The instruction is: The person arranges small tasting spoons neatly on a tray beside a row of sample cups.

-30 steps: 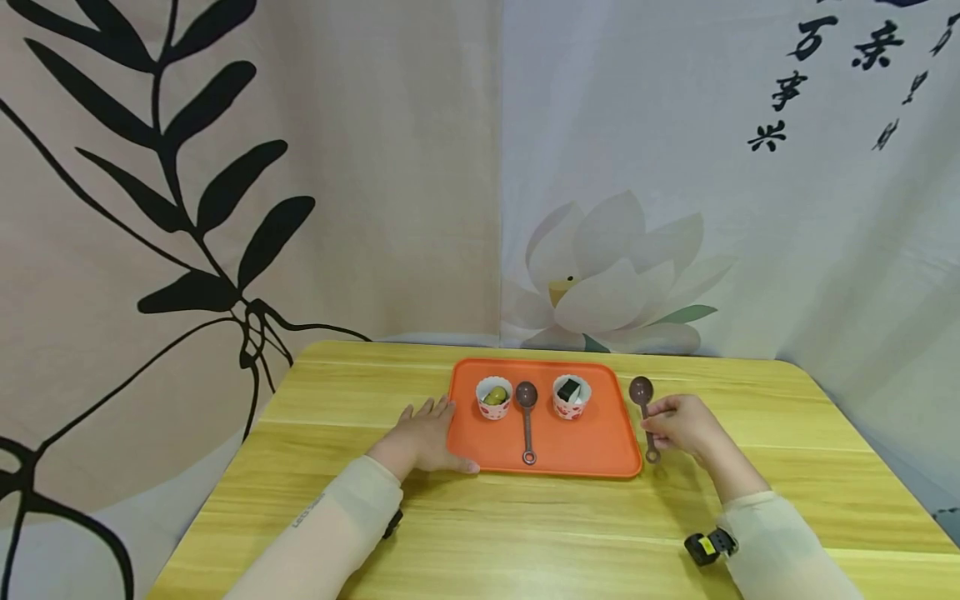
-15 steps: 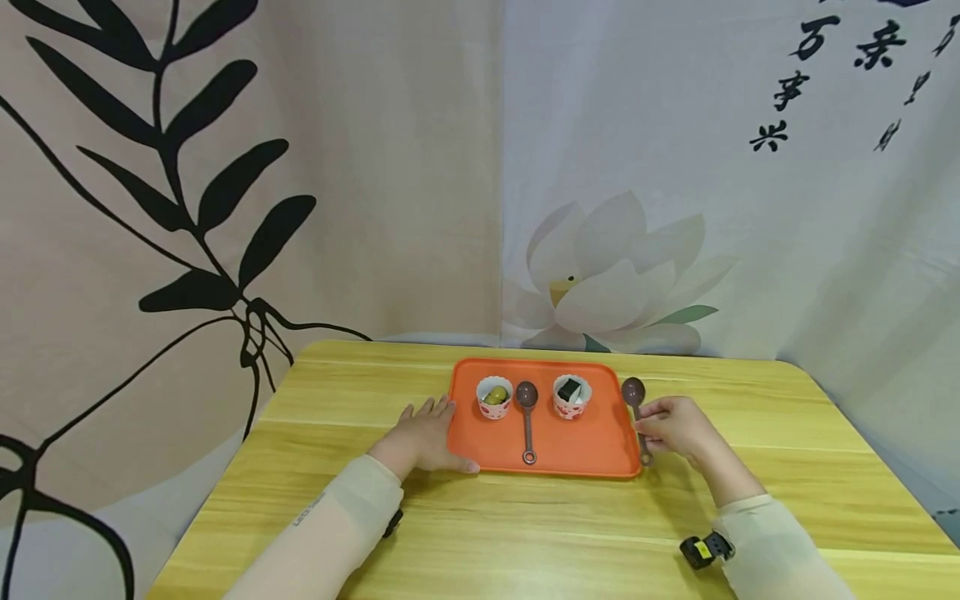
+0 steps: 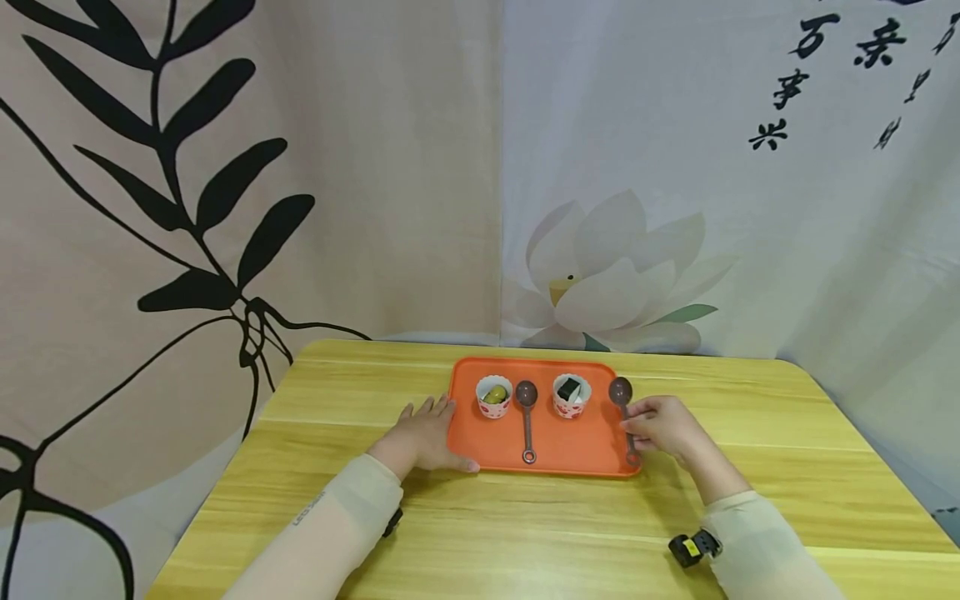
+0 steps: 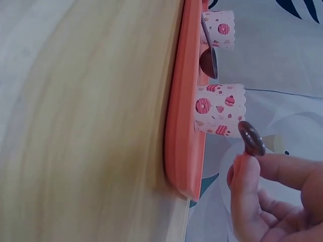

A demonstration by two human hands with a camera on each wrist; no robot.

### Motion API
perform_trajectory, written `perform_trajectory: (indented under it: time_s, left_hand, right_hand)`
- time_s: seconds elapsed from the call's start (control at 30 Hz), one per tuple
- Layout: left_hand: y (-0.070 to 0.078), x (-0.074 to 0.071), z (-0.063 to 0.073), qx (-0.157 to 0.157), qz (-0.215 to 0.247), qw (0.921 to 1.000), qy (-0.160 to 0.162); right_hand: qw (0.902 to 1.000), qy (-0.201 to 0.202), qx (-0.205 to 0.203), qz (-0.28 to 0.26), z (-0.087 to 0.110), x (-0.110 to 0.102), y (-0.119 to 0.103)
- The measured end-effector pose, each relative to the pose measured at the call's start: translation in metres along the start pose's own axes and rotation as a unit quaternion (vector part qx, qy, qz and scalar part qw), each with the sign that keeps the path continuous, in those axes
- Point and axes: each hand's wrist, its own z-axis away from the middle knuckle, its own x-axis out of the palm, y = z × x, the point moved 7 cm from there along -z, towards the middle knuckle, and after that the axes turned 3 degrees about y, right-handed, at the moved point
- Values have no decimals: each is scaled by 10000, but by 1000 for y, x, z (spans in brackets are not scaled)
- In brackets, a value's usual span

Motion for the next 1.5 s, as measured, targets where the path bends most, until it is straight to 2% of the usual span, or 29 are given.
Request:
perform_trajectory:
  time_s: [0.47, 0.8, 1.3, 1.5]
  left_hand:
    - [1, -1, 1, 22, 29, 10000, -17]
    - [0, 0, -1, 21, 43, 10000, -1]
    - [0, 1, -2, -9, 103, 9999, 56]
    - [-1, 1, -2, -14, 115, 9999, 53]
  right_hand:
    - [10000, -17, 39, -32, -6, 9, -1]
    - [9998, -186, 51, -91, -12, 16, 1]
    - [9996, -78, 210, 181, -20, 23, 7]
    - [9997, -135, 173, 97, -18, 26, 4]
